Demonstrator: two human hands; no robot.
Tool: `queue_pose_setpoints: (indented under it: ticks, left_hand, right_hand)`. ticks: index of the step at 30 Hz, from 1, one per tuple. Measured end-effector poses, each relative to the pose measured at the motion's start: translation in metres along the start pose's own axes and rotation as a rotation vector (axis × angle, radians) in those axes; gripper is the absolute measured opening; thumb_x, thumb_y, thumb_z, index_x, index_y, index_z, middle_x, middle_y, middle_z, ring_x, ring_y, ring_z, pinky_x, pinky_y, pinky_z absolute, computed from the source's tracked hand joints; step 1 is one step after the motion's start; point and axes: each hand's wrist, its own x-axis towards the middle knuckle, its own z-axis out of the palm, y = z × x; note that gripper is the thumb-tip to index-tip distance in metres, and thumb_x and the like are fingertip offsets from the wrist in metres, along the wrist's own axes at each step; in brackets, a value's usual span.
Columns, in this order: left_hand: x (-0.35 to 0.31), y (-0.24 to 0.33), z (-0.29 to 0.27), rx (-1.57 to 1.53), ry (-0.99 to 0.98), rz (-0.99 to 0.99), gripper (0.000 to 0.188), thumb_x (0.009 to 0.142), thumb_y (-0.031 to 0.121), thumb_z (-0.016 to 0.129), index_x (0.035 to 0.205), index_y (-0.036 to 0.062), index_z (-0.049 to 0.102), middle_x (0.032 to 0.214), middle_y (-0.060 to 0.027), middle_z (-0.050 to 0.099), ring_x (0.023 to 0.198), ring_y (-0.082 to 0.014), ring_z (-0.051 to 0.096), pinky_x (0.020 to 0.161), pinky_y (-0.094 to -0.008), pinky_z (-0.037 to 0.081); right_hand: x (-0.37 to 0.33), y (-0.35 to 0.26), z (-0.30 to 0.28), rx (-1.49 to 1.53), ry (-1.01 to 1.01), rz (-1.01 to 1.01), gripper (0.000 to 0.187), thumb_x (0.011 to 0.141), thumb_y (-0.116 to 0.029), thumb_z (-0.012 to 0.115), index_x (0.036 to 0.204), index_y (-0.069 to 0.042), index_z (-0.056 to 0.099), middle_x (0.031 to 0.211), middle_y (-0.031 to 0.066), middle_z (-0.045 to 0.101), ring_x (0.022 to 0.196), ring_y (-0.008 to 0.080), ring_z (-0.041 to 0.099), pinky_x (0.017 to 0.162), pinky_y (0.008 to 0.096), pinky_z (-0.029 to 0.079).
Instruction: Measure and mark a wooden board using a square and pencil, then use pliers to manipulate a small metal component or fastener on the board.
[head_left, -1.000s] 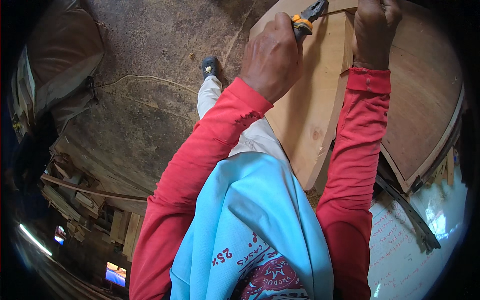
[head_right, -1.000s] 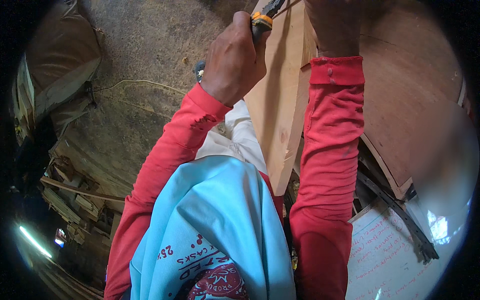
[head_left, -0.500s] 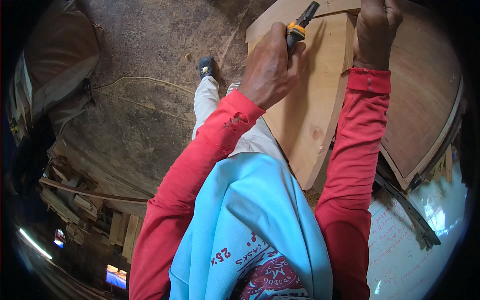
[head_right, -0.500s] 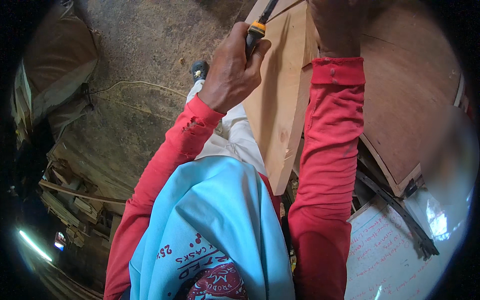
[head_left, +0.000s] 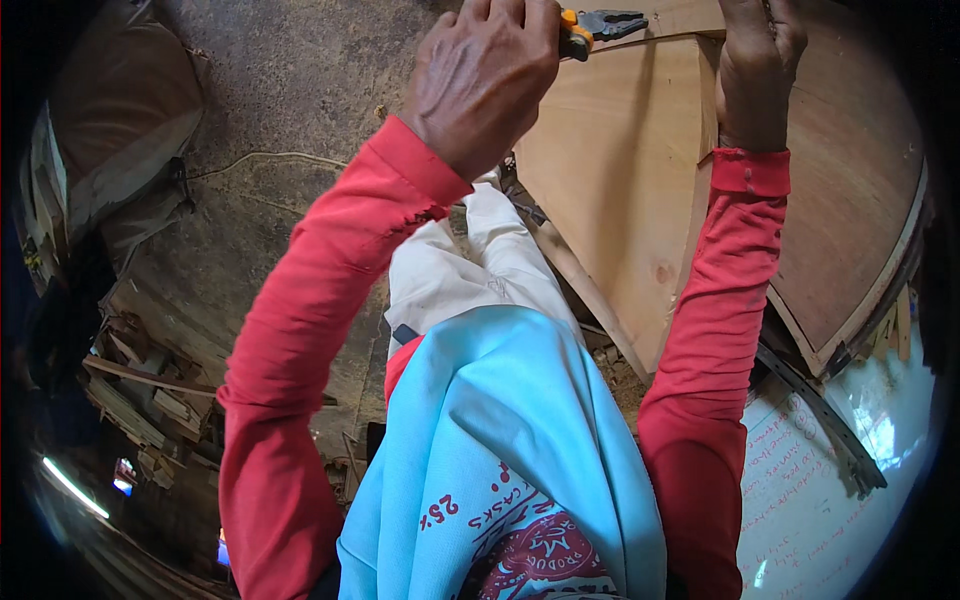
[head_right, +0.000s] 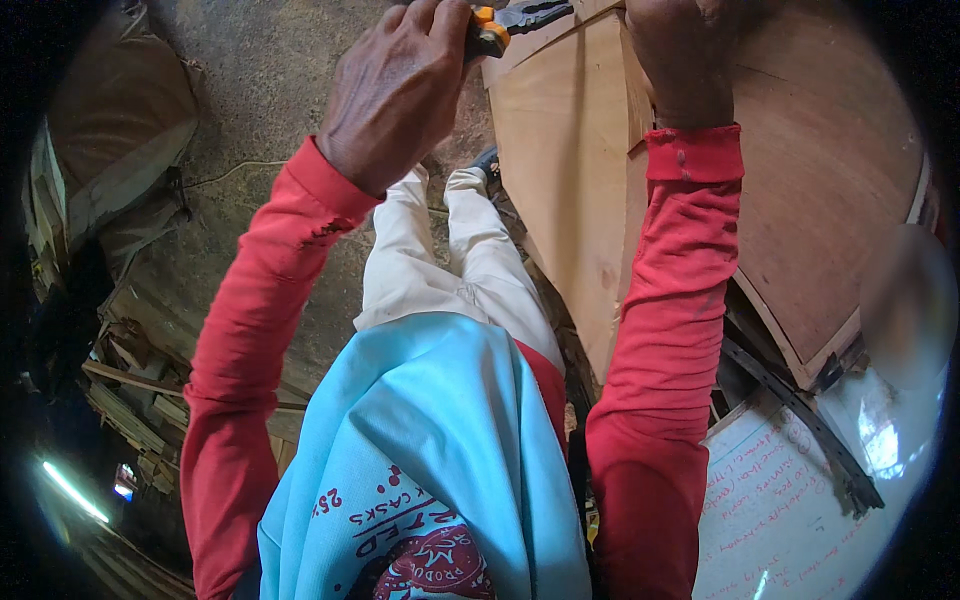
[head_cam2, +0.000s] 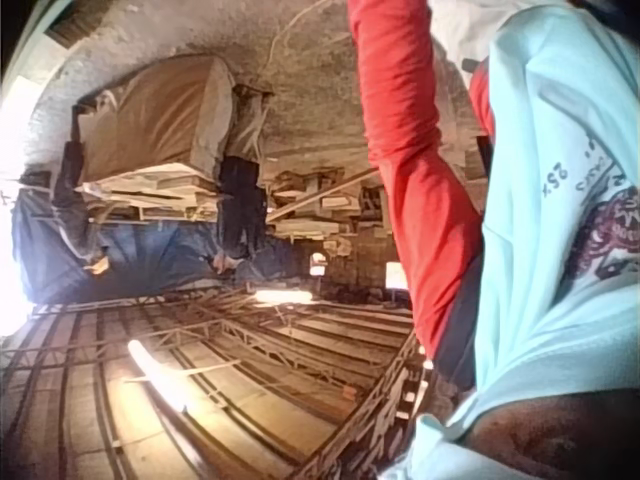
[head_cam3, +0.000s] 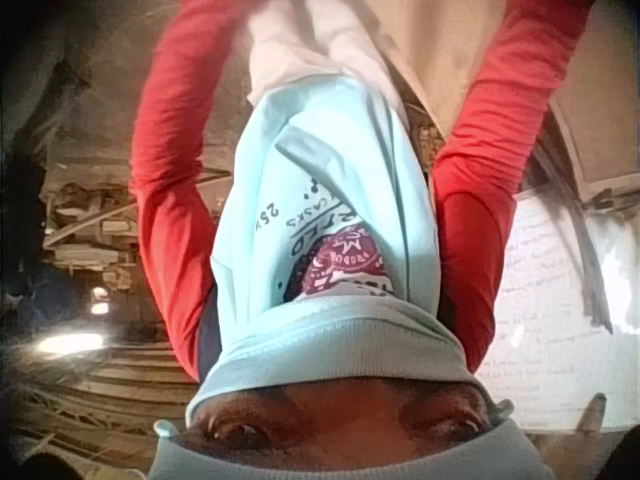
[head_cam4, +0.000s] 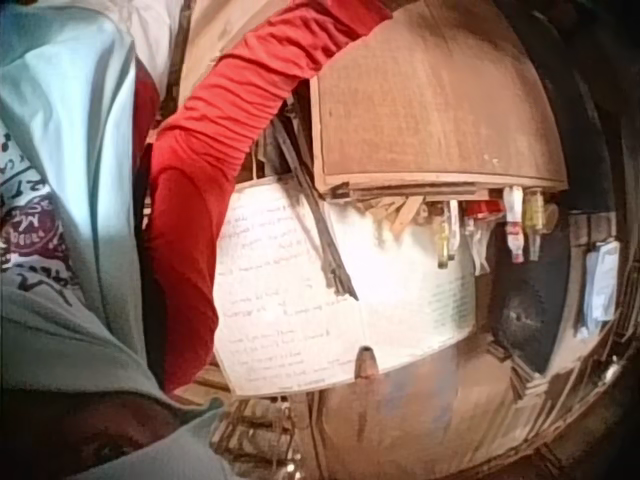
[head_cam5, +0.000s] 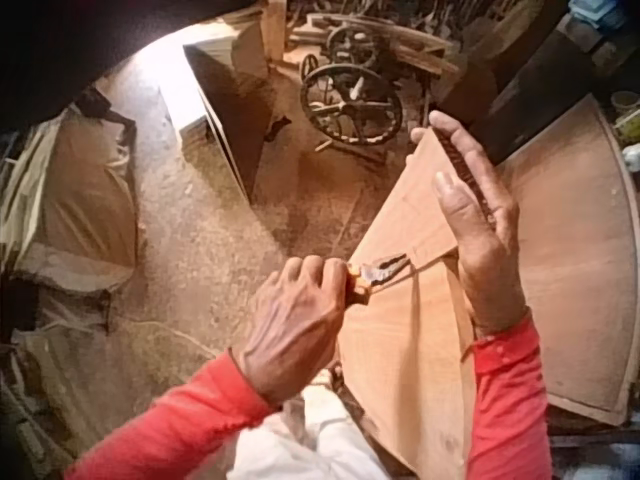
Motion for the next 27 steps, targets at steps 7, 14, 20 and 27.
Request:
queue_pose_setpoints:
  ticks: [7,14,20,27]
  left_hand:
    - [0.008,-0.007,-0.026,0.069,-0.096,0.069,0.020,0.091,0.012,0.059,0.107,0.0010,0.057,0.100,-0.0184,0.063,0.096,-0.0337,0.063,0.083,-0.0436,0.053]
    - [0.016,-0.001,-0.038,0.132,-0.100,0.078,0.019,0.092,0.015,0.058,0.106,0.0009,0.058,0.100,-0.0180,0.064,0.097,-0.0333,0.064,0.083,-0.0440,0.053]
    - [0.020,-0.001,-0.048,0.204,-0.132,0.094,0.020,0.095,0.017,0.058,0.106,0.0008,0.058,0.101,-0.0176,0.065,0.098,-0.0329,0.065,0.084,-0.0440,0.053]
    - [0.024,0.000,-0.046,0.183,-0.134,0.122,0.022,0.097,0.020,0.058,0.107,0.0003,0.060,0.100,-0.0181,0.066,0.098,-0.0326,0.066,0.081,-0.0433,0.055]
  right_hand:
    - [0.001,-0.004,-0.003,-0.147,-0.067,-0.091,0.049,0.105,-0.020,0.050,0.151,-0.002,0.051,0.145,0.0140,0.059,0.135,0.0235,0.054,0.116,0.0369,0.040]
    - [0.002,-0.002,-0.003,-0.211,-0.063,-0.146,0.049,0.104,-0.020,0.050,0.150,-0.001,0.051,0.148,0.0153,0.058,0.141,0.0260,0.050,0.120,0.0390,0.035]
    - [0.002,-0.004,0.000,-0.187,-0.075,-0.128,0.049,0.104,-0.019,0.050,0.150,-0.001,0.051,0.149,0.0155,0.058,0.142,0.0269,0.049,0.121,0.0398,0.034]
    - [0.002,-0.001,-0.003,-0.189,-0.073,-0.129,0.049,0.104,-0.019,0.050,0.150,-0.002,0.051,0.148,0.0150,0.058,0.141,0.0261,0.050,0.121,0.0400,0.035]
